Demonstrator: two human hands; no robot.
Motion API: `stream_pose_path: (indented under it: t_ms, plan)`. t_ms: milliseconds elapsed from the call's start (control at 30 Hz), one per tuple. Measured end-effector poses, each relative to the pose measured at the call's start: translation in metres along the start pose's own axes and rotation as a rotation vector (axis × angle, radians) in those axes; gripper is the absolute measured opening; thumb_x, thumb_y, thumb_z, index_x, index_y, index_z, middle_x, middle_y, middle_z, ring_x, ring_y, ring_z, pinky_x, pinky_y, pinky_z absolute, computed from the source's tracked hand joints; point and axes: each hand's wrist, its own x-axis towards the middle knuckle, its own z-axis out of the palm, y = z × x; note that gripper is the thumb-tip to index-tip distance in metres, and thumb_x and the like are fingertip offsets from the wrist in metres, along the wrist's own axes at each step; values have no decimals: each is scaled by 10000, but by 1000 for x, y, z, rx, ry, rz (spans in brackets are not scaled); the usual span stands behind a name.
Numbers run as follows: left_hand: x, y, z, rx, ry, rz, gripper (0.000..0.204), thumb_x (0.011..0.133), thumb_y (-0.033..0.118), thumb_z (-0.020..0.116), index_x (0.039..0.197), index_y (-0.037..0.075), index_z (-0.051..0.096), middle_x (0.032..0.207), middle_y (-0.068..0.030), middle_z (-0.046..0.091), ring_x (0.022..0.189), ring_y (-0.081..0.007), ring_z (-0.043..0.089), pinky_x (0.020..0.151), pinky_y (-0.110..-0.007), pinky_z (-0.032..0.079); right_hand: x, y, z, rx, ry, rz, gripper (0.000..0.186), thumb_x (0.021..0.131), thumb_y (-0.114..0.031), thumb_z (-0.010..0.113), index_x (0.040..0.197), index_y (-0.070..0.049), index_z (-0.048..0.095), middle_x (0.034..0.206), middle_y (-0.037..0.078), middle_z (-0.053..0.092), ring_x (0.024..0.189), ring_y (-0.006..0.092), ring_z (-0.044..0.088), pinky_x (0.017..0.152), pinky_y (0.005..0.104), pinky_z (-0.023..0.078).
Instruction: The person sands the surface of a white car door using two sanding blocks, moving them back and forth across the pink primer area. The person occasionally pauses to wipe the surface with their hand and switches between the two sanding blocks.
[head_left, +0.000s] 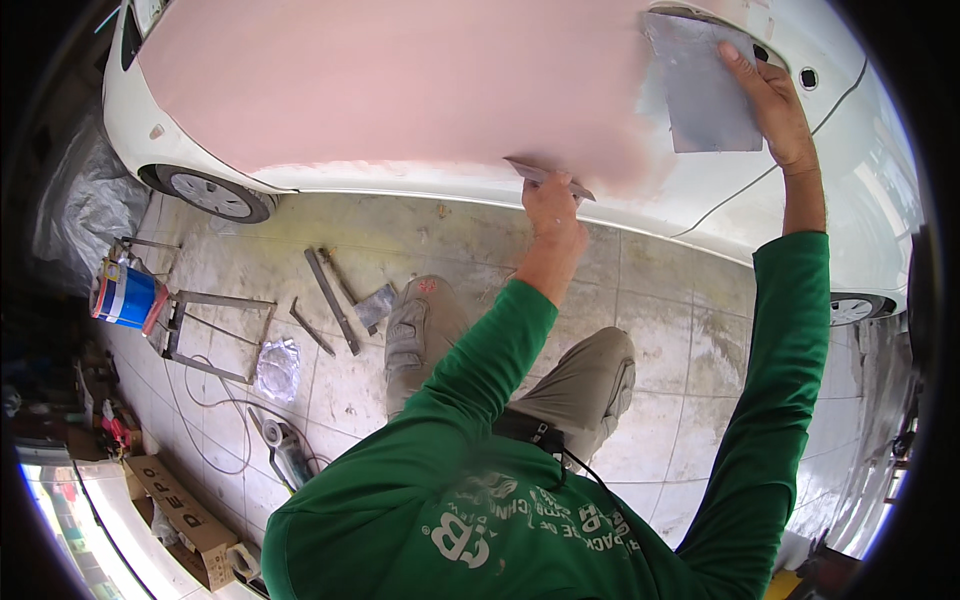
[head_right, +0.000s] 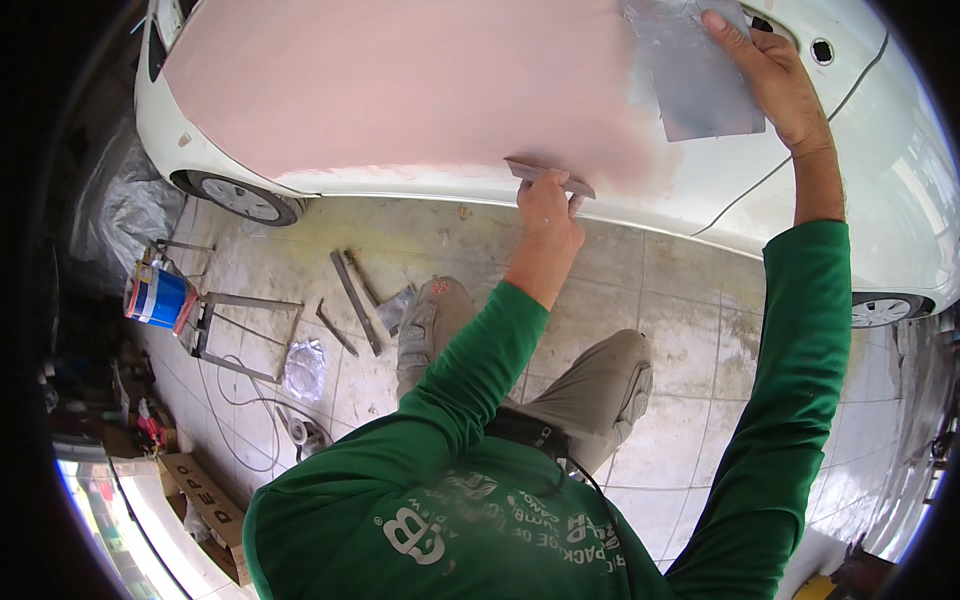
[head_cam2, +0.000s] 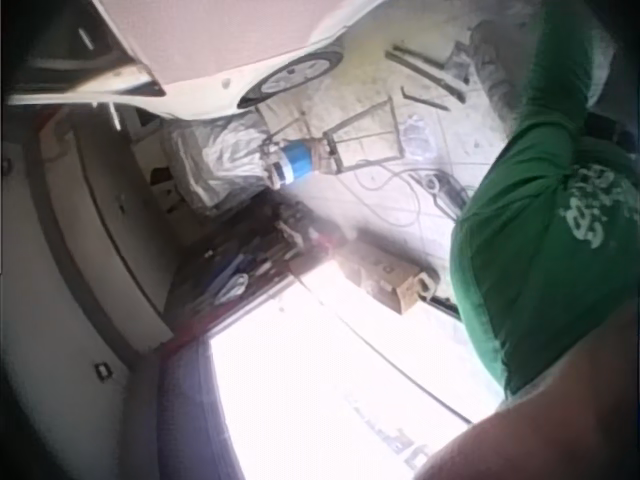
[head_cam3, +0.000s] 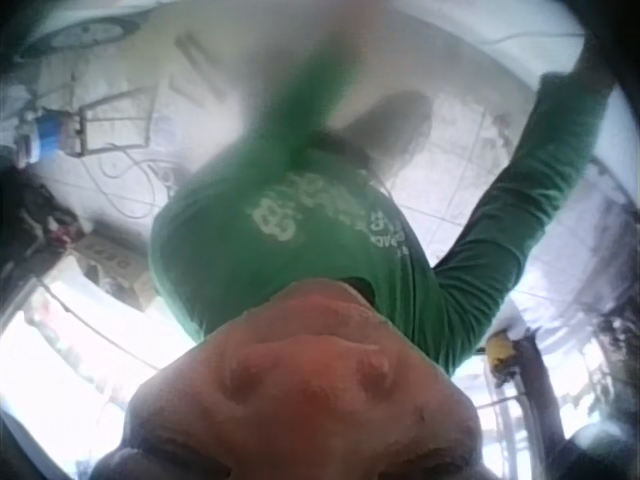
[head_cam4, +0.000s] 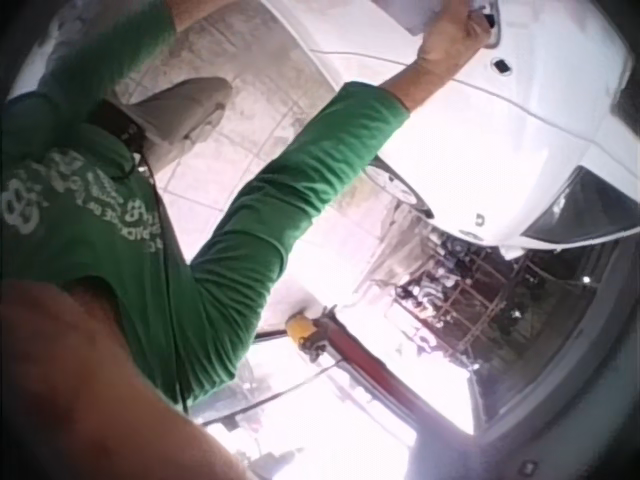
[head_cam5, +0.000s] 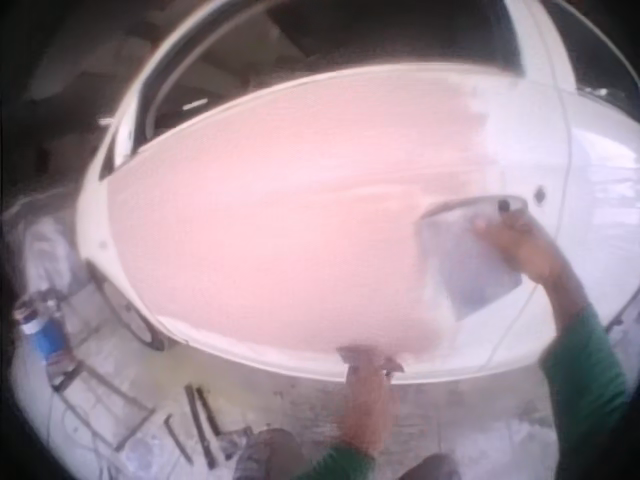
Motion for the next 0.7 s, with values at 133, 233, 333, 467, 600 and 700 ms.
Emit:
stream_pose_path:
  t_ms: [133,233,333,467,600,700]
  plan:
    - [-43,-25,9,104,-226,0,376,864,11,606,1229,51,524,1096,-33,586,941,-147,566,789,-289,451,1,9,-3,-3,39,17,708,864,-720,634,995,-40,779,778,95,690,767,188,667,805,316,508]
    - [-59,-25,-11,119,-243,-186,395,878,49,626,1255,77,512,1143,-41,572,1018,-174,561,848,-331,458,5,16,-10,43,38,44,672,878,-696,643,968,-43,773,767,72,680,742,164,646,784,300,492]
    - [-28,-10,-59,-9,73,-173,391,890,88,636,1255,115,499,1194,-45,546,1054,-181,544,848,-373,460,-1,1,-5,30,50,39,660,890,-677,642,963,-33,769,771,66,680,742,155,635,790,286,486]
    - [45,41,-91,-75,206,-83,351,875,83,618,1211,124,527,1128,-36,561,1005,-182,564,822,-406,495,1,-4,1,77,49,45,641,900,-651,651,965,-24,768,783,58,683,751,142,619,786,273,476]
    - [33,74,-33,10,208,-49,302,851,19,601,1142,91,563,1048,-31,568,945,-179,578,798,-358,507,-1,3,-4,91,39,72,624,911,-634,651,963,-23,769,791,52,685,752,129,609,775,259,467]
    - [28,58,-11,-63,75,193,278,862,-6,629,1126,61,571,1005,-21,567,949,-153,574,788,-312,490,2,-3,1,131,21,50,601,924,-613,650,953,-24,771,791,51,687,743,124,608,770,255,467]
